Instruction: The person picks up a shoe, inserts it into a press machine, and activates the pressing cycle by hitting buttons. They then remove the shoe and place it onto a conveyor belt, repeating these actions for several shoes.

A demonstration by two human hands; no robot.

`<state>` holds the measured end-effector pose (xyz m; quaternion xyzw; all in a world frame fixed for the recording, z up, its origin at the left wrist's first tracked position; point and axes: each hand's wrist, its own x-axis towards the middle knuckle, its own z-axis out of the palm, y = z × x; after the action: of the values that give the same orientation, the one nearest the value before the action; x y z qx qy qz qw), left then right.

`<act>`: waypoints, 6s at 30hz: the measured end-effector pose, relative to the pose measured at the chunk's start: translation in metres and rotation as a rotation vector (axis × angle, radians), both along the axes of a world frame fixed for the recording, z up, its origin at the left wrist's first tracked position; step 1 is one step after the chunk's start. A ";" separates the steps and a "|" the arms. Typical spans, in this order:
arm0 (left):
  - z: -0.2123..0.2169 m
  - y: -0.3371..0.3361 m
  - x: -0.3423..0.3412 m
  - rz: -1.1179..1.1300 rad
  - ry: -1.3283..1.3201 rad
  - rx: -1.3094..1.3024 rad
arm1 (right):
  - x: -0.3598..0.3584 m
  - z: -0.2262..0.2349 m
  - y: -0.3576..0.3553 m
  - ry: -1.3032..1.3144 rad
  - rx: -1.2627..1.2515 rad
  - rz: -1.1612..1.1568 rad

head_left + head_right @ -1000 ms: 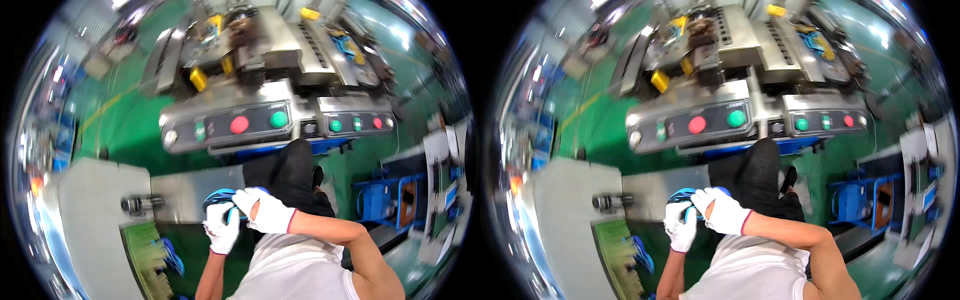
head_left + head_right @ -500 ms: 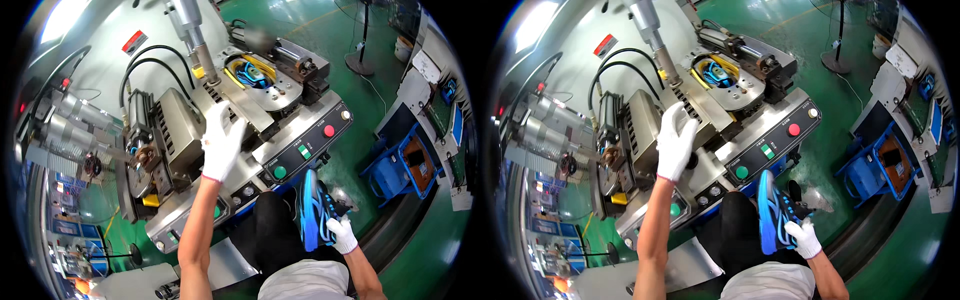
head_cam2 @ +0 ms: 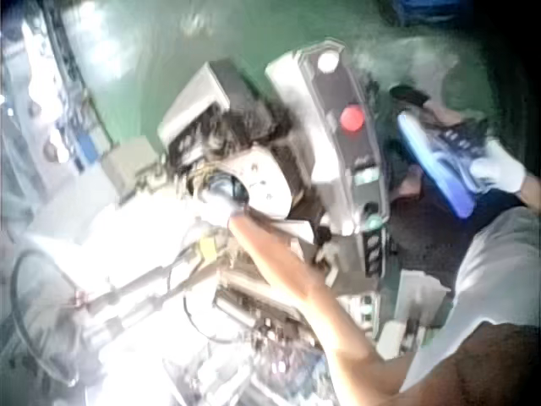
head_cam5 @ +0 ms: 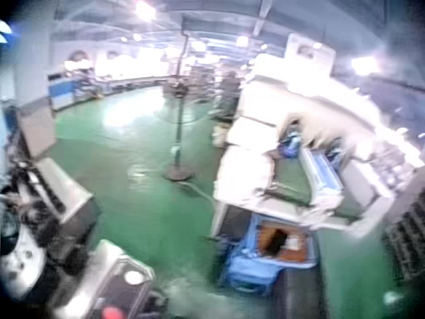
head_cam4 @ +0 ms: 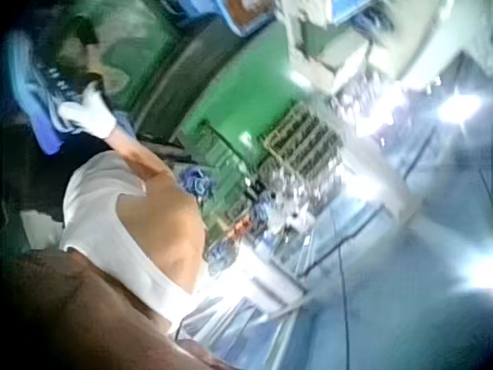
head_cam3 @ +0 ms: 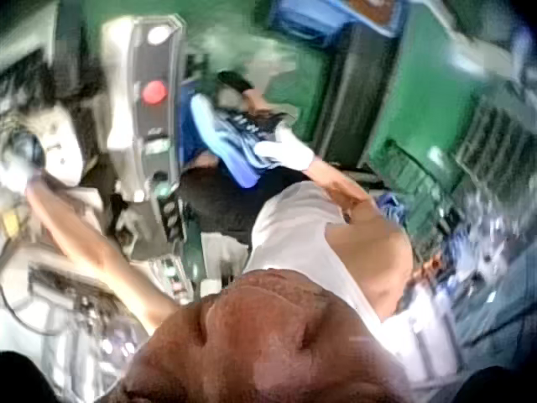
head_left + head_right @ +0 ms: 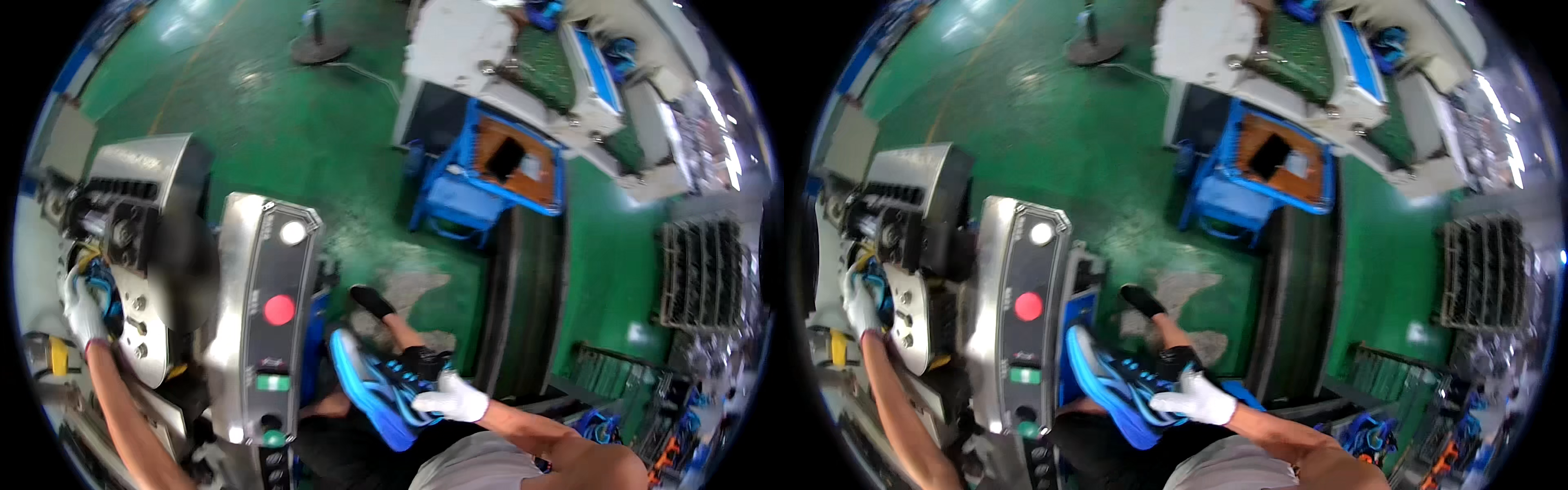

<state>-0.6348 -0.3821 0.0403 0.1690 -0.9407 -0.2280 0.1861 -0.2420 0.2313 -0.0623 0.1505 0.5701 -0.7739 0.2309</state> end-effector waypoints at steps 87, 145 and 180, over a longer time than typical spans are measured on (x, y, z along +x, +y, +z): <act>0.028 0.410 0.458 -0.465 0.035 0.408 | 0.125 0.089 -0.015 0.470 0.102 0.266; -0.175 0.362 1.160 2.031 -0.258 0.442 | 0.007 0.026 -0.163 0.597 0.588 0.987; 0.042 -0.139 0.464 0.626 -0.204 -0.350 | 0.088 0.087 -0.146 -0.267 -0.524 0.541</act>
<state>-0.1703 -0.5214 0.0821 0.4359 -0.8819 0.0224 0.1781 -0.1537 0.0855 0.0252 0.0301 0.3372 -0.7780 0.5292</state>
